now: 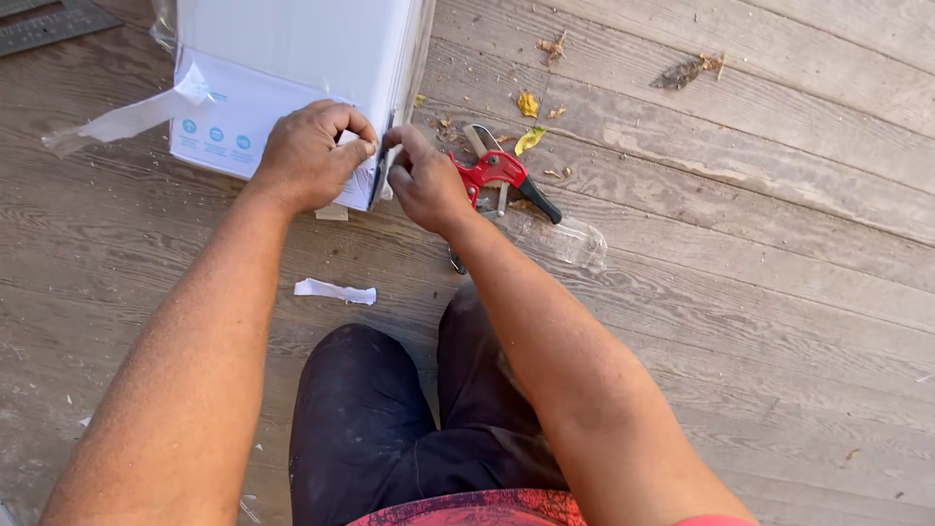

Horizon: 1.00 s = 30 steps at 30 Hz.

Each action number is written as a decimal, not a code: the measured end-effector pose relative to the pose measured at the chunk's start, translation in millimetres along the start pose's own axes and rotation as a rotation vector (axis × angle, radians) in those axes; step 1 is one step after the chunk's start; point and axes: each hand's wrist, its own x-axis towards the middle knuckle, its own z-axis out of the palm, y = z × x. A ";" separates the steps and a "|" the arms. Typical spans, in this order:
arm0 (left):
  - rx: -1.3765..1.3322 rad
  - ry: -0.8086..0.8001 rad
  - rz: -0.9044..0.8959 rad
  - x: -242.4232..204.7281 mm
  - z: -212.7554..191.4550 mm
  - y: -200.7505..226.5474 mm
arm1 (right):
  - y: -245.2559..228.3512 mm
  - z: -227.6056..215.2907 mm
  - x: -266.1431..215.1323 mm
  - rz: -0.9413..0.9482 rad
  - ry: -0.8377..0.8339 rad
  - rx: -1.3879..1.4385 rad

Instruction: Unpacking a long white component from a plastic-wrapped box on a wooden deck.

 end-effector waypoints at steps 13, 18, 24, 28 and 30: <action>-0.102 -0.076 -0.028 -1.9 -8.0 -2.7 | 1.3 -27.5 32.4 -0.083 -0.334 -0.268; -0.098 -0.032 0.023 0.2 -9.5 -3.4 | -33.2 -43.9 26.0 0.203 -0.502 -0.062; -0.115 -0.022 0.036 -1.1 -8.1 -6.6 | -11.4 -45.4 2.5 0.156 -0.054 0.146; -0.064 0.022 0.066 4.1 -2.4 -15.6 | 27.4 -53.2 -23.7 0.218 0.396 -0.459; 0.043 0.097 0.166 2.7 12.5 -24.0 | 63.5 -56.5 -55.9 0.041 0.407 -0.737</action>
